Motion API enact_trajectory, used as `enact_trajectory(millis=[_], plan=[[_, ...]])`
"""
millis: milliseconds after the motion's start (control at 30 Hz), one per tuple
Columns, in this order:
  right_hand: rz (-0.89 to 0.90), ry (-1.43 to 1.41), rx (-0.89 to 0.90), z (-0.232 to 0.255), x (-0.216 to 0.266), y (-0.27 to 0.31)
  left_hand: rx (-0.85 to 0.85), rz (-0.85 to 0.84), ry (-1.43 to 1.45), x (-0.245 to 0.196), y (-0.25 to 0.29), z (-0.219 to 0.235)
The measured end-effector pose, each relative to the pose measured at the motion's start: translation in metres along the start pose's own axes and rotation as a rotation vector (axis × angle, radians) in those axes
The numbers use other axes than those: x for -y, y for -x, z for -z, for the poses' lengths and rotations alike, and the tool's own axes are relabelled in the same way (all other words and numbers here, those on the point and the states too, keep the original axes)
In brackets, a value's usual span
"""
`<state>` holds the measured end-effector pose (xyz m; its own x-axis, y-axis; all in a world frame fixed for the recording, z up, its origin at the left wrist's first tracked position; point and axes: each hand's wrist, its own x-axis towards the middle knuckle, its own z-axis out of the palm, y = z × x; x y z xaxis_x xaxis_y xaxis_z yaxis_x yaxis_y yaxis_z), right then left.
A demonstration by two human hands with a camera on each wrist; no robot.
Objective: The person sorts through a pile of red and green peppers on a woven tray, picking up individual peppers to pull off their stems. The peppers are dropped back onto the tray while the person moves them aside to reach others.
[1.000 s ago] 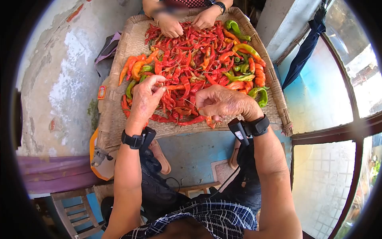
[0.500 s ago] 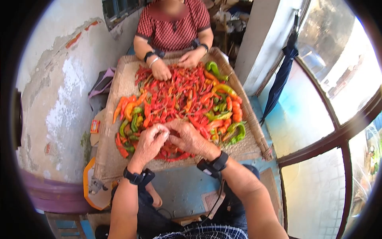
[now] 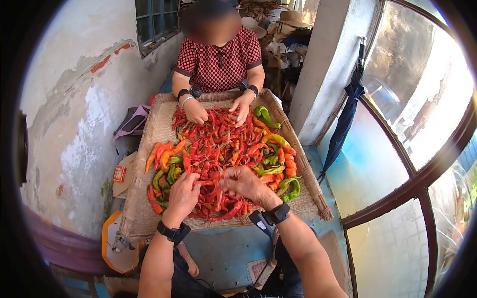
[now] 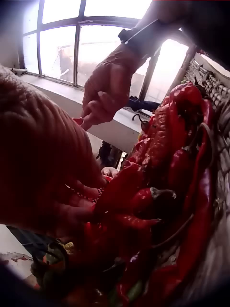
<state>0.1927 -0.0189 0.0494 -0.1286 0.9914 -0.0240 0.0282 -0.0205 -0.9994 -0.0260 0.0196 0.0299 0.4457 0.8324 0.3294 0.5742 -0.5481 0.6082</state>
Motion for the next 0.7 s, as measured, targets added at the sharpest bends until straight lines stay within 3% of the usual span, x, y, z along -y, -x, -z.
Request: enact_trajectory(millis=[33, 67, 100, 167, 200, 267, 300, 367, 433, 500, 700], plan=[[0.020, 0.039, -0.025, 0.003, -0.001, -0.005, -0.006, -0.082, -0.306, 0.005, 0.001, -0.005], [0.093, -0.268, -0.259, 0.000, -0.003, -0.014, 0.052, -0.059, -0.348, 0.009, 0.001, -0.011], [0.283, -0.083, -0.450, 0.004, -0.010, -0.026, 0.058, -0.057, -0.349, 0.012, 0.001, -0.016], [0.450, 0.491, -0.660, 0.012, -0.018, -0.030, 0.093, -0.042, -0.428, 0.015, 0.000, -0.021], [0.447, 0.483, -0.661, 0.013, -0.022, -0.027, 0.098, -0.040, -0.434, 0.015, 0.000, -0.020], [0.248, 0.679, -0.340, 0.007, -0.016, -0.011, 0.113, -0.042, -0.426, 0.007, -0.001, -0.014], [0.234, 0.671, -0.329, 0.005, -0.014, -0.006, 0.126, -0.028, -0.426, 0.007, -0.003, -0.012], [0.356, 1.091, -0.130, 0.000, -0.016, 0.005, 0.033, -0.110, -0.423, 0.009, -0.005, -0.007], [0.472, 1.114, -0.202, -0.002, -0.028, 0.010, -0.072, -0.088, -0.350, 0.002, -0.008, 0.001], [0.280, 1.039, -0.064, -0.001, -0.019, 0.014, -0.140, -0.093, -0.270, 0.000, -0.010, 0.008], [0.346, 1.000, -0.090, -0.003, -0.033, 0.007, -0.234, -0.015, -0.093, 0.008, -0.012, 0.018]])
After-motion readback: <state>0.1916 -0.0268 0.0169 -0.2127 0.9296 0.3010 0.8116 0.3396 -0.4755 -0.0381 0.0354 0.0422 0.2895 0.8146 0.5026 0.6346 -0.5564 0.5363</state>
